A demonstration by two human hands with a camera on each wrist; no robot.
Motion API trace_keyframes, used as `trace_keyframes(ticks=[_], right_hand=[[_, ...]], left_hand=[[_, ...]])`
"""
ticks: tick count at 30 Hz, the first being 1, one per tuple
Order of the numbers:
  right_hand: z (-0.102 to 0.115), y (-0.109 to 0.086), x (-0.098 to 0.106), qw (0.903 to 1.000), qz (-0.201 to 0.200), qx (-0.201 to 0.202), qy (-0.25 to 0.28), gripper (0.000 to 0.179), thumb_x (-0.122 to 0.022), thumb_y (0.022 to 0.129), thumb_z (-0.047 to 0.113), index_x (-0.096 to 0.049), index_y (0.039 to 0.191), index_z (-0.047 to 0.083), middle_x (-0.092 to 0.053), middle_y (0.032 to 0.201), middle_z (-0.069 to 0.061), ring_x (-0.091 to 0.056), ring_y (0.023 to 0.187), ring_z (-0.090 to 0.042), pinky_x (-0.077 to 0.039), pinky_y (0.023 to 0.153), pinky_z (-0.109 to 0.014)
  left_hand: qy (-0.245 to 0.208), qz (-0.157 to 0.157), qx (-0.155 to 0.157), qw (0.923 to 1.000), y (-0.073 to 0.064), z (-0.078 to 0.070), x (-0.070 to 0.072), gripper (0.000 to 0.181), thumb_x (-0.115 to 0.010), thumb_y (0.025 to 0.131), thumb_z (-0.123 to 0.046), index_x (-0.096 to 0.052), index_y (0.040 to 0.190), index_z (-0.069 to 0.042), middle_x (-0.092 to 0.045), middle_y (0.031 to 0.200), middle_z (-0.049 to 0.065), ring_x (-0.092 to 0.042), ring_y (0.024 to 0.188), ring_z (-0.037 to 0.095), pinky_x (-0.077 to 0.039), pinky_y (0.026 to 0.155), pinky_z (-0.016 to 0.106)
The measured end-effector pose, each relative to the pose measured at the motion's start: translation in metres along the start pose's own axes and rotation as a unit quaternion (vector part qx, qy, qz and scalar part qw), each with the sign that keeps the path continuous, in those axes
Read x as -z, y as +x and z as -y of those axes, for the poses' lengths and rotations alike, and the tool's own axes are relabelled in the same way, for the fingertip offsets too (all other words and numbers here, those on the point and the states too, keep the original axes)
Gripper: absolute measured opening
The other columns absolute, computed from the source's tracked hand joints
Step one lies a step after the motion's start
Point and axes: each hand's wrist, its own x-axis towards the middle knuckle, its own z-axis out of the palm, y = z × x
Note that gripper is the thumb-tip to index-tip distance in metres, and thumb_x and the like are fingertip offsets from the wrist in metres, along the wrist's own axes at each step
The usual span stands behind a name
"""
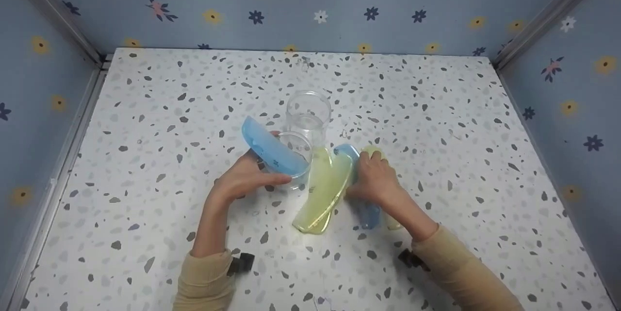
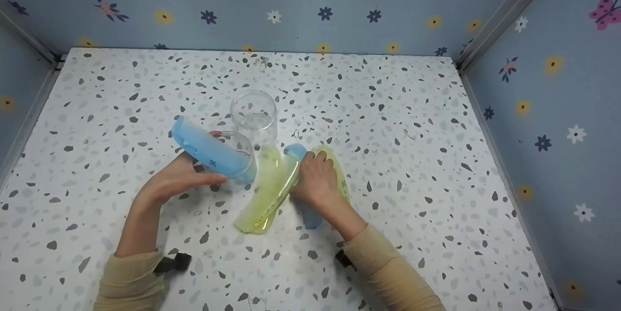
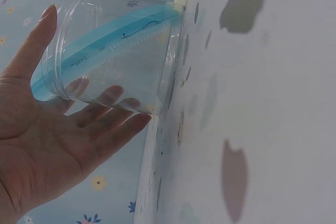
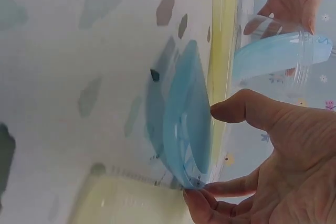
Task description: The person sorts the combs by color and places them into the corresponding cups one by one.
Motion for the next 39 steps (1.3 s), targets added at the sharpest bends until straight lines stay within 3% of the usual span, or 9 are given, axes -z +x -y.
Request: trace_keyframes(ticks=[2,11,21,33,39], right_hand=[[-0.003,0.001,0.003,1.0,0.001,-0.009,0.002,0.08,-0.085,0.067,0.032,-0.051,0.129,-0.005,-0.054,0.114,-0.022,-0.056,0.095,-0.035,-0.057,0.084,-0.052],[-0.018,0.009,0.019,0.9992,-0.006,-0.035,0.021,0.084,-0.082,0.07,0.029,-0.045,0.138,-0.005,-0.052,0.122,-0.026,-0.059,0.105,-0.041,-0.057,0.091,-0.054],[-0.023,0.011,0.039,0.9938,-0.074,-0.023,0.08,0.089,-0.08,0.074,0.023,-0.038,0.149,-0.001,-0.05,0.131,-0.029,-0.059,0.108,-0.043,-0.056,0.092,-0.055],[-0.009,0.01,0.054,0.9742,-0.17,0.022,0.146,0.094,-0.079,0.072,0.018,-0.035,0.153,0.002,-0.052,0.127,-0.025,-0.053,0.094,-0.034,-0.052,0.079,-0.047],[0.002,0.008,0.061,0.9574,-0.217,0.049,0.184,0.094,-0.079,0.072,0.016,-0.035,0.153,0.004,-0.052,0.129,-0.023,-0.058,0.105,-0.033,-0.056,0.082,-0.045]], left_hand=[[0.001,0.002,0.009,1.0,0.0,-0.001,0.0,0.111,-0.091,0.076,-0.035,-0.022,0.163,-0.03,-0.039,0.162,0.006,-0.047,0.133,0.029,-0.04,0.114,0.048],[-0.007,0.004,0.004,1.0,0.0,-0.002,0.0,0.111,-0.091,0.076,-0.033,-0.023,0.163,-0.029,-0.038,0.164,0.004,-0.041,0.146,0.027,-0.034,0.123,0.053],[-0.008,0.0,0.007,0.9999,0.0,-0.002,0.0,0.11,-0.091,0.076,-0.033,-0.023,0.163,-0.029,-0.037,0.165,0.004,-0.037,0.15,0.025,-0.029,0.127,0.052],[-0.011,0.006,-0.005,0.9999,0.001,0.001,0.0,0.113,-0.091,0.075,-0.037,-0.022,0.164,-0.023,-0.036,0.166,0.005,-0.031,0.156,0.026,-0.019,0.131,0.053],[-0.011,0.008,-0.011,0.9998,0.001,0.002,0.001,0.113,-0.091,0.075,-0.036,-0.022,0.163,-0.022,-0.036,0.166,0.005,-0.03,0.156,0.027,-0.019,0.131,0.054]])
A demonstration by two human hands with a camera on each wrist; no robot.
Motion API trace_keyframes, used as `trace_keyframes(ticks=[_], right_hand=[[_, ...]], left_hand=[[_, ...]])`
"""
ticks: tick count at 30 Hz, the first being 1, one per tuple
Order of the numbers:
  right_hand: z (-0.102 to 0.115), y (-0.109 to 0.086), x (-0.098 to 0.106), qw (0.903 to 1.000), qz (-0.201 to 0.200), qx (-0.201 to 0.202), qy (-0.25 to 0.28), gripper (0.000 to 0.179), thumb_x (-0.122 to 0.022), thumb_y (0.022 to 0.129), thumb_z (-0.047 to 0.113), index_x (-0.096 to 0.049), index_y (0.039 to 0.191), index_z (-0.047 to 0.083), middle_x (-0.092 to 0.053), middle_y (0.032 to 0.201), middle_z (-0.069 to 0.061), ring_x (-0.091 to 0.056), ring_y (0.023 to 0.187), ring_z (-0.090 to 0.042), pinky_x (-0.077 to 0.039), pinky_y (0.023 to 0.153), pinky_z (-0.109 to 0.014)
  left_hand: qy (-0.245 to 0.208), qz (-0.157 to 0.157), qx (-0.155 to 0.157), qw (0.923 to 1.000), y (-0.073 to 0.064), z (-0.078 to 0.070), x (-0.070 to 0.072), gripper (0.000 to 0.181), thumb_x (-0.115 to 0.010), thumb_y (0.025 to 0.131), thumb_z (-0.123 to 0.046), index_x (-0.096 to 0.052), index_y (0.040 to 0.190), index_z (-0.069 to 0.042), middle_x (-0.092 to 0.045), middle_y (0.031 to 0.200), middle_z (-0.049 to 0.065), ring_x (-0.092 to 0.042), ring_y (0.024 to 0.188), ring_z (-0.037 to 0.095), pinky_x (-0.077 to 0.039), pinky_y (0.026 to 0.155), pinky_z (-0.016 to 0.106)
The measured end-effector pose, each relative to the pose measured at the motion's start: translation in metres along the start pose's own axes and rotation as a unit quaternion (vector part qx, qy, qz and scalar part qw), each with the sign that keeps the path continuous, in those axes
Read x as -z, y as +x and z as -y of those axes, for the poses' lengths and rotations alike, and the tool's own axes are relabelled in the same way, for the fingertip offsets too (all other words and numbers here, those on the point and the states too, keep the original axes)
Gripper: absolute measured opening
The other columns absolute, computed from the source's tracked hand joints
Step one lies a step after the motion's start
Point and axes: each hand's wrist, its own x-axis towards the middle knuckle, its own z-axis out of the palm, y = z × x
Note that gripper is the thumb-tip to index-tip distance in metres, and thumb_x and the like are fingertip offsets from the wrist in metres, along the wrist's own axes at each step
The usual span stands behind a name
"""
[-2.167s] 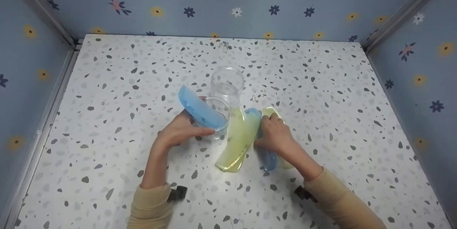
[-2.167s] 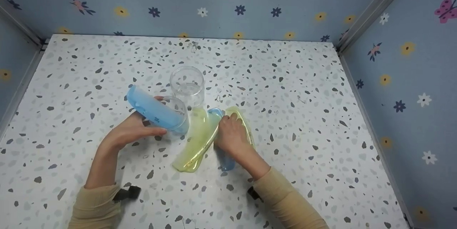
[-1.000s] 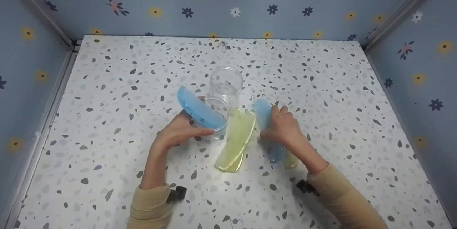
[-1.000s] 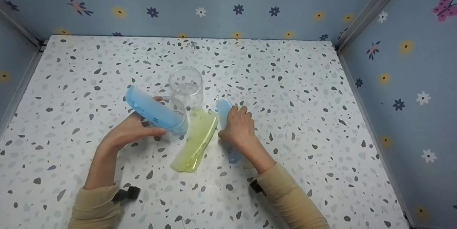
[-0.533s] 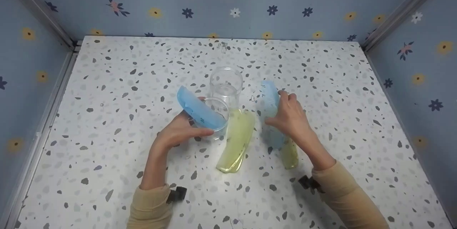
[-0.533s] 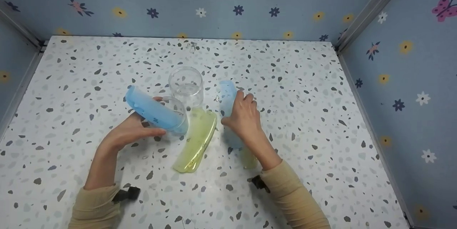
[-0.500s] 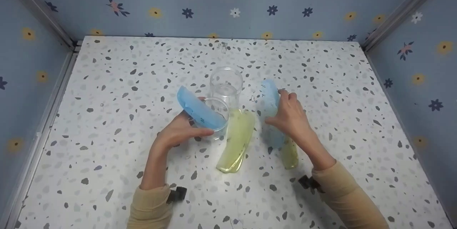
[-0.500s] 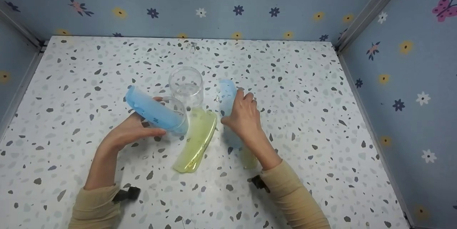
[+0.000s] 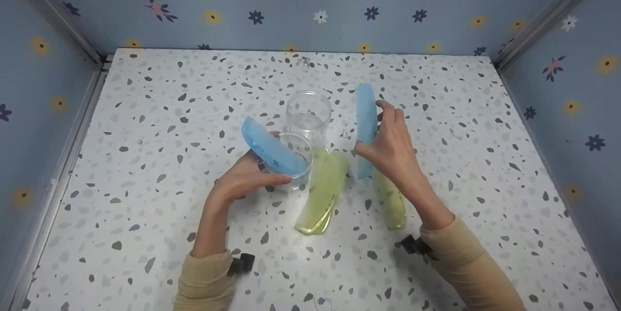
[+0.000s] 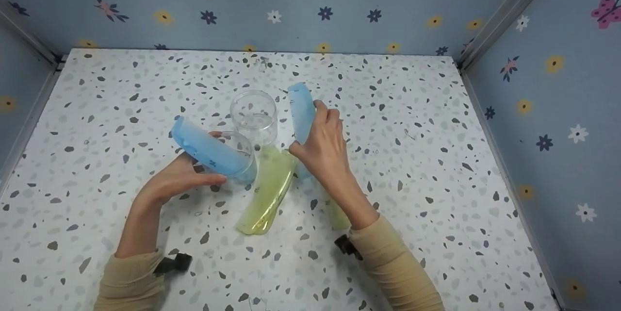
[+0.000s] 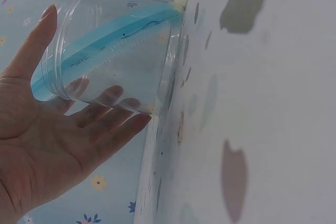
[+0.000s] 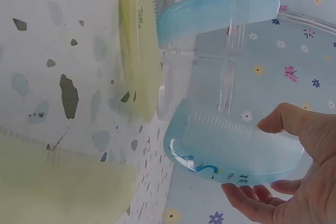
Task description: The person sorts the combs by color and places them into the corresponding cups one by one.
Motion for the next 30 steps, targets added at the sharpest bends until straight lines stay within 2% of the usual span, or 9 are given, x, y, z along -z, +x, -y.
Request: trace_keyframes(ticks=[4,10,17,22,30], right_hand=[[0.009,0.0,0.001,0.9987,-0.028,0.028,0.033,0.091,-0.076,0.074,0.013,-0.034,0.154,0.003,-0.051,0.13,-0.022,-0.059,0.113,-0.032,-0.058,0.086,-0.044],[0.022,0.0,0.001,0.992,-0.057,0.065,0.091,0.09,-0.078,0.076,0.011,-0.034,0.154,0.004,-0.051,0.129,-0.018,-0.058,0.112,-0.028,-0.062,0.09,-0.038],[0.037,0.001,0.0,0.9778,-0.086,0.108,0.157,0.089,-0.08,0.076,0.01,-0.035,0.153,0.006,-0.052,0.127,-0.014,-0.06,0.11,-0.022,-0.064,0.088,-0.035],[0.048,0.0,-0.003,0.9677,-0.095,0.142,0.185,0.088,-0.081,0.076,0.01,-0.036,0.152,0.007,-0.053,0.126,-0.013,-0.06,0.11,-0.016,-0.064,0.088,-0.032],[0.064,-0.002,-0.013,0.9505,-0.103,0.192,0.222,0.088,-0.082,0.077,0.008,-0.035,0.151,0.003,-0.053,0.127,-0.015,-0.06,0.113,-0.017,-0.063,0.089,-0.029]], left_hand=[[0.003,-0.003,-0.002,1.0,-0.001,0.0,0.0,0.112,-0.091,0.076,-0.036,-0.023,0.163,-0.022,-0.037,0.165,0.005,-0.031,0.156,0.027,-0.021,0.13,0.053],[0.003,-0.005,0.003,1.0,-0.001,0.0,0.0,0.111,-0.091,0.076,-0.033,-0.023,0.163,-0.023,-0.038,0.165,0.005,-0.032,0.156,0.027,-0.022,0.13,0.054],[0.001,-0.007,0.006,1.0,-0.001,-0.002,-0.001,0.107,-0.09,0.077,-0.028,-0.025,0.163,-0.024,-0.038,0.164,0.007,-0.033,0.155,0.028,-0.023,0.129,0.055],[0.004,-0.01,0.007,0.9999,-0.001,-0.002,-0.001,0.107,-0.09,0.077,-0.029,-0.025,0.162,-0.024,-0.039,0.164,0.005,-0.034,0.153,0.027,-0.026,0.129,0.054],[0.006,-0.006,0.02,0.9998,-0.001,-0.004,-0.003,0.109,-0.089,0.078,-0.027,-0.022,0.164,-0.025,-0.037,0.164,0.005,-0.044,0.14,0.029,-0.038,0.12,0.052]])
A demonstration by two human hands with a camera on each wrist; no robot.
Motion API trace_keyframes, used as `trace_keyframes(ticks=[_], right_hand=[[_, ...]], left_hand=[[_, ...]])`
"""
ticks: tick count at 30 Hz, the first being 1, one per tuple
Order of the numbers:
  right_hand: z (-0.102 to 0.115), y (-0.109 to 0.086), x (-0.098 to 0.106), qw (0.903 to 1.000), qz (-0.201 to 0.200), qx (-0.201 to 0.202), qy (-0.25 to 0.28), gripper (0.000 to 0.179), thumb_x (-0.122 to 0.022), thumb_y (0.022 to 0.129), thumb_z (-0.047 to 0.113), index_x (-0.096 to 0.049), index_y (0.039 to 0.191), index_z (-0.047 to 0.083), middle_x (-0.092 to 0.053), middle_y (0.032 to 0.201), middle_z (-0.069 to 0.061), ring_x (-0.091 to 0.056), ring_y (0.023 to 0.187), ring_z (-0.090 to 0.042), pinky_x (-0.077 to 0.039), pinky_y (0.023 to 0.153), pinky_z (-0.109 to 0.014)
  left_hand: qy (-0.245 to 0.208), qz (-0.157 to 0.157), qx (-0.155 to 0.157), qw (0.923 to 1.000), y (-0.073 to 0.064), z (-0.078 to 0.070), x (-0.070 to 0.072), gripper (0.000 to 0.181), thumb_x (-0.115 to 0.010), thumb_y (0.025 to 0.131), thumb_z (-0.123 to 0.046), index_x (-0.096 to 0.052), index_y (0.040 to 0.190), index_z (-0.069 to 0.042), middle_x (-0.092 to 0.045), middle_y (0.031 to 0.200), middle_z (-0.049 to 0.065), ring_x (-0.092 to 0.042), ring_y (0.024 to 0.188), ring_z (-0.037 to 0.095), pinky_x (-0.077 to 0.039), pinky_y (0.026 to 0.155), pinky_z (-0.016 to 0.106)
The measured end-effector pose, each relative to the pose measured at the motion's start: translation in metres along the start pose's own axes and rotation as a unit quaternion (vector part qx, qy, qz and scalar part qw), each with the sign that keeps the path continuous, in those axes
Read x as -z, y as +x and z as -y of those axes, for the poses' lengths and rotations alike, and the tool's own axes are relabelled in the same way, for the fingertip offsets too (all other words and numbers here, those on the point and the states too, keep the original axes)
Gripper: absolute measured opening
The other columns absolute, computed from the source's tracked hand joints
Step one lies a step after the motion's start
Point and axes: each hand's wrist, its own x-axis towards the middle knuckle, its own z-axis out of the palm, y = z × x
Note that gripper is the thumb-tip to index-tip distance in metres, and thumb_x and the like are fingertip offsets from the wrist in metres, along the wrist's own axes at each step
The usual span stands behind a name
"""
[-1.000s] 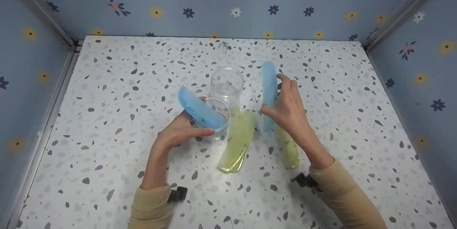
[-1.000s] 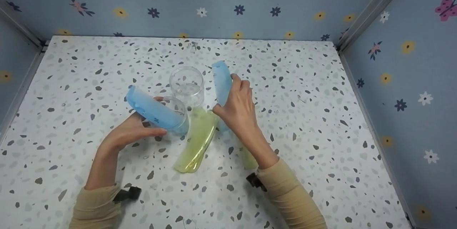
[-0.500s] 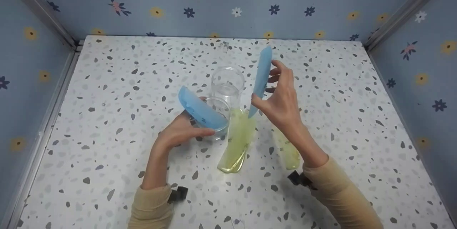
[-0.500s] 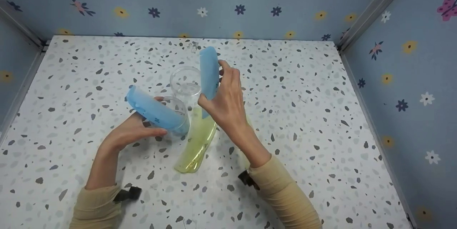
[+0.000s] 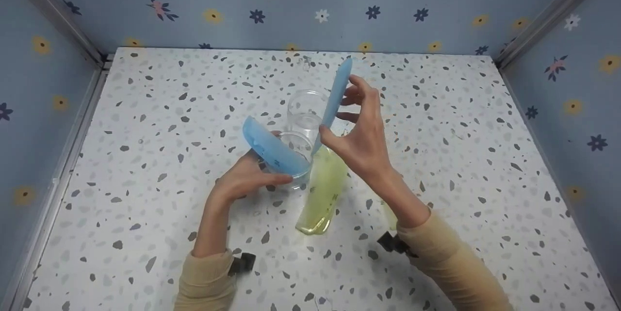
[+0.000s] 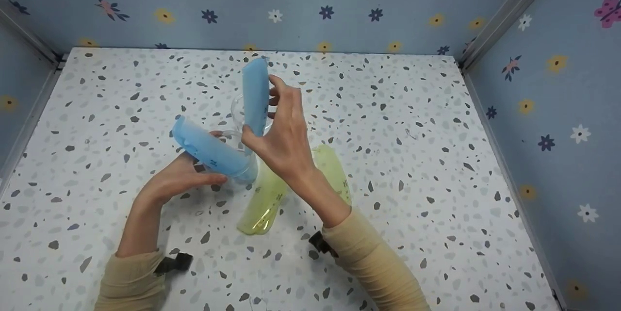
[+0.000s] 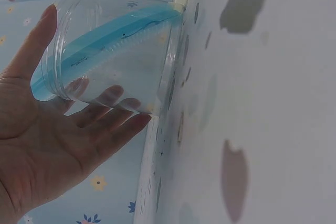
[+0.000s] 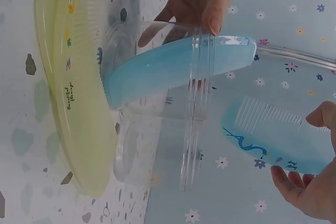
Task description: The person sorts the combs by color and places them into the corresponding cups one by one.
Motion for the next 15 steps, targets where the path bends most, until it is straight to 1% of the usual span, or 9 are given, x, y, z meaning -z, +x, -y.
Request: trace_keyframes(ticks=[4,6,8,10,12,15], right_hand=[[0.005,0.0,-0.009,0.9998,0.008,0.015,0.014,0.088,-0.082,0.077,0.007,-0.034,0.151,0.002,-0.052,0.129,-0.016,-0.06,0.115,-0.018,-0.063,0.09,-0.03],[0.007,-0.001,-0.013,0.9996,0.013,0.021,0.014,0.087,-0.082,0.078,0.008,-0.034,0.15,0.001,-0.052,0.129,-0.016,-0.06,0.115,-0.018,-0.063,0.09,-0.029],[0.008,-0.002,-0.017,0.9994,0.02,0.026,0.014,0.087,-0.082,0.078,0.008,-0.034,0.15,0.001,-0.052,0.129,-0.016,-0.06,0.116,-0.018,-0.063,0.09,-0.028],[0.009,-0.003,-0.021,0.9992,0.028,0.027,0.013,0.086,-0.082,0.078,0.009,-0.035,0.15,0.001,-0.052,0.129,-0.015,-0.06,0.116,-0.018,-0.062,0.09,-0.027],[0.009,-0.004,-0.024,0.9989,0.036,0.026,0.013,0.086,-0.082,0.078,0.01,-0.035,0.151,0.002,-0.052,0.129,-0.015,-0.059,0.116,-0.019,-0.062,0.09,-0.028],[0.009,-0.006,-0.029,0.9984,0.049,0.025,0.011,0.086,-0.081,0.079,0.011,-0.035,0.151,0.002,-0.051,0.129,-0.015,-0.059,0.117,-0.019,-0.062,0.091,-0.029]], left_hand=[[0.01,-0.001,0.003,0.9999,0.0,0.0,0.0,0.109,-0.089,0.078,-0.029,-0.022,0.164,-0.026,-0.037,0.165,0.006,-0.041,0.145,0.029,-0.035,0.123,0.054],[0.01,-0.003,0.004,0.9999,0.0,0.0,0.0,0.108,-0.089,0.078,-0.03,-0.023,0.164,-0.027,-0.037,0.165,0.005,-0.041,0.146,0.029,-0.035,0.123,0.054],[0.008,-0.002,0.002,1.0,0.0,0.0,0.0,0.109,-0.09,0.078,-0.031,-0.023,0.163,-0.027,-0.038,0.164,0.005,-0.043,0.144,0.029,-0.039,0.119,0.053],[0.005,0.0,-0.002,1.0,-0.001,0.0,0.0,0.109,-0.09,0.078,-0.032,-0.023,0.163,-0.027,-0.039,0.162,0.005,-0.046,0.139,0.03,-0.044,0.113,0.051],[0.002,0.001,-0.006,1.0,-0.001,0.0,0.0,0.108,-0.09,0.078,-0.032,-0.024,0.163,-0.026,-0.04,0.161,0.005,-0.048,0.136,0.03,-0.045,0.111,0.05],[0.002,0.0,-0.01,0.9999,-0.002,0.0,0.001,0.107,-0.089,0.078,-0.031,-0.024,0.163,-0.027,-0.041,0.161,0.006,-0.047,0.137,0.03,-0.043,0.114,0.052]])
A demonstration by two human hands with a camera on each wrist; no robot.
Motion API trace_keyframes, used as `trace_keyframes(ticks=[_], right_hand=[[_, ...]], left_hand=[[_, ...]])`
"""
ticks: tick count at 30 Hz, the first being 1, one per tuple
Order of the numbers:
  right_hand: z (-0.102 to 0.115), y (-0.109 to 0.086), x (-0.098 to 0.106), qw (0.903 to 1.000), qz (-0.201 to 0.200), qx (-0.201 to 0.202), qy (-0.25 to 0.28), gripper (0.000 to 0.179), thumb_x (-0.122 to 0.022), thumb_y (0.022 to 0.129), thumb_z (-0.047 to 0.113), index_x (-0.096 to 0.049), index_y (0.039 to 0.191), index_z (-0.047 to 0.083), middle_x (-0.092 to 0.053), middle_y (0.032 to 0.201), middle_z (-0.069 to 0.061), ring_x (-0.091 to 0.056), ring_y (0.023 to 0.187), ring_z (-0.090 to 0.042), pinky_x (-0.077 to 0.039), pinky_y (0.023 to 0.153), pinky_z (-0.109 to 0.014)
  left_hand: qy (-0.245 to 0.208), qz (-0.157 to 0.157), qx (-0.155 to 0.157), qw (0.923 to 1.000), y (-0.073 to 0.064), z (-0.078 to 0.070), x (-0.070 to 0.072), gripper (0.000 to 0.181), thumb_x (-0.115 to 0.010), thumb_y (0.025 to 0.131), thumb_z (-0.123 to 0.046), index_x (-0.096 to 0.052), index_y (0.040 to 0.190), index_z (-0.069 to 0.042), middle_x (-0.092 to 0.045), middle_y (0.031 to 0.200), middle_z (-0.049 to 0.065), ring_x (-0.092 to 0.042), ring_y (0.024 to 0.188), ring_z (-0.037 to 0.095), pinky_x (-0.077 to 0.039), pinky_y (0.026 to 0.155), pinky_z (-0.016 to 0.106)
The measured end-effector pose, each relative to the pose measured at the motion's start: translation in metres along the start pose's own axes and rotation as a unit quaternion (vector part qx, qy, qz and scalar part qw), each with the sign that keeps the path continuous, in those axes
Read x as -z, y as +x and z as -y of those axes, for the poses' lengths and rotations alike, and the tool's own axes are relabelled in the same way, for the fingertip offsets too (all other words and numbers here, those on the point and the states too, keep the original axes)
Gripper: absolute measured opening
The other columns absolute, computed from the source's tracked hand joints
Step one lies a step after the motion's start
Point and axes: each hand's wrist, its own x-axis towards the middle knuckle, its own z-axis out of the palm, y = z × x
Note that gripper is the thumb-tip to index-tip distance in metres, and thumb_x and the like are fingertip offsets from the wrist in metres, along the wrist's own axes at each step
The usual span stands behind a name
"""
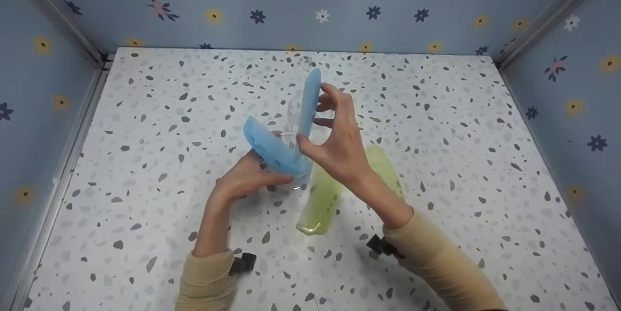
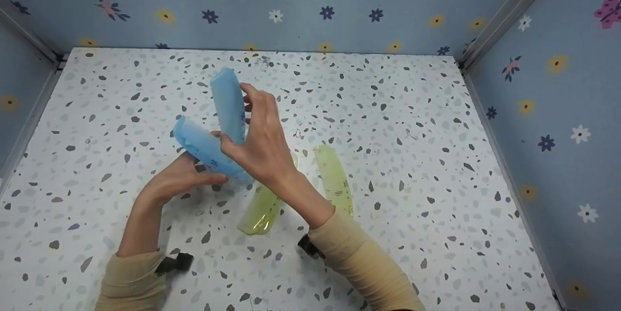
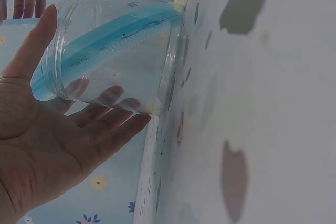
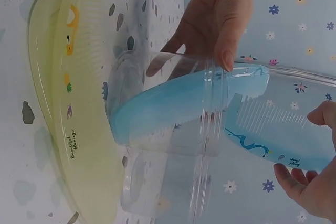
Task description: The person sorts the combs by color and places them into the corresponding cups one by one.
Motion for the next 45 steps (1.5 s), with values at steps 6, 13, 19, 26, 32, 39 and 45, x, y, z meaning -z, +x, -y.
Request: trace_keyframes(ticks=[6,13,19,26,32,39,45], right_hand=[[-0.003,-0.003,-0.01,0.9995,0.024,0.018,-0.003,0.086,-0.081,0.079,0.009,-0.034,0.15,0.002,-0.05,0.131,-0.016,-0.057,0.117,-0.022,-0.062,0.091,-0.029],[-0.007,-0.007,-0.018,0.9975,0.053,0.032,-0.035,0.088,-0.083,0.078,0.009,-0.034,0.151,0.002,-0.051,0.133,-0.015,-0.06,0.118,-0.022,-0.06,0.094,-0.026],[-0.012,-0.013,-0.021,0.9947,0.072,0.042,-0.061,0.082,-0.084,0.082,0.017,-0.038,0.149,0.003,-0.052,0.131,-0.015,-0.058,0.12,-0.024,-0.056,0.1,-0.027],[-0.016,-0.016,-0.018,0.9939,0.076,0.037,-0.072,0.078,-0.082,0.084,0.017,-0.04,0.15,0.007,-0.051,0.135,-0.013,-0.056,0.122,-0.023,-0.055,0.102,-0.027],[-0.022,-0.018,-0.01,0.9936,0.084,0.018,-0.074,0.072,-0.079,0.087,0.015,-0.042,0.149,0.008,-0.049,0.136,-0.011,-0.057,0.122,-0.027,-0.056,0.1,-0.029],[-0.033,-0.023,0.008,0.99,0.094,-0.006,-0.105,0.068,-0.078,0.089,0.019,-0.045,0.148,0.01,-0.051,0.138,-0.009,-0.057,0.124,-0.027,-0.059,0.094,-0.037],[-0.048,-0.031,0.026,0.986,0.096,-0.015,-0.136,0.069,-0.078,0.09,0.02,-0.044,0.149,0.011,-0.052,0.138,-0.011,-0.058,0.122,-0.027,-0.058,0.093,-0.036]], left_hand=[[-0.004,0.002,-0.006,1.0,-0.001,0.001,0.001,0.107,-0.089,0.078,-0.03,-0.025,0.162,-0.025,-0.042,0.16,0.005,-0.046,0.141,0.03,-0.039,0.118,0.056],[-0.003,0.007,-0.015,0.9999,0.0,0.001,0.001,0.105,-0.089,0.077,-0.03,-0.027,0.162,-0.026,-0.044,0.157,0.002,-0.053,0.128,0.029,-0.046,0.106,0.048],[-0.011,0.014,-0.027,0.9995,0.001,0.003,0.001,0.099,-0.088,0.078,-0.032,-0.03,0.158,-0.025,-0.049,0.152,0.004,-0.057,0.127,0.029,-0.049,0.108,0.05],[-0.004,0.013,-0.011,0.9998,0.001,0.002,0.0,0.094,-0.087,0.079,-0.031,-0.034,0.156,-0.02,-0.053,0.148,0.007,-0.06,0.124,0.03,-0.046,0.113,0.05],[-0.016,0.01,-0.008,0.9998,0.001,0.002,0.0,0.097,-0.088,0.078,-0.029,-0.031,0.157,-0.017,-0.049,0.153,0.008,-0.047,0.143,0.029,-0.036,0.124,0.052],[-0.018,0.002,-0.009,0.9998,0.0,0.003,0.001,0.104,-0.089,0.077,-0.03,-0.027,0.16,-0.015,-0.046,0.158,0.011,-0.043,0.149,0.032,-0.031,0.127,0.053],[0.006,-0.018,0.005,0.9998,-0.001,0.001,0.0,0.104,-0.092,0.074,-0.035,-0.034,0.158,-0.013,-0.05,0.155,0.012,-0.045,0.147,0.031,-0.033,0.126,0.051]])
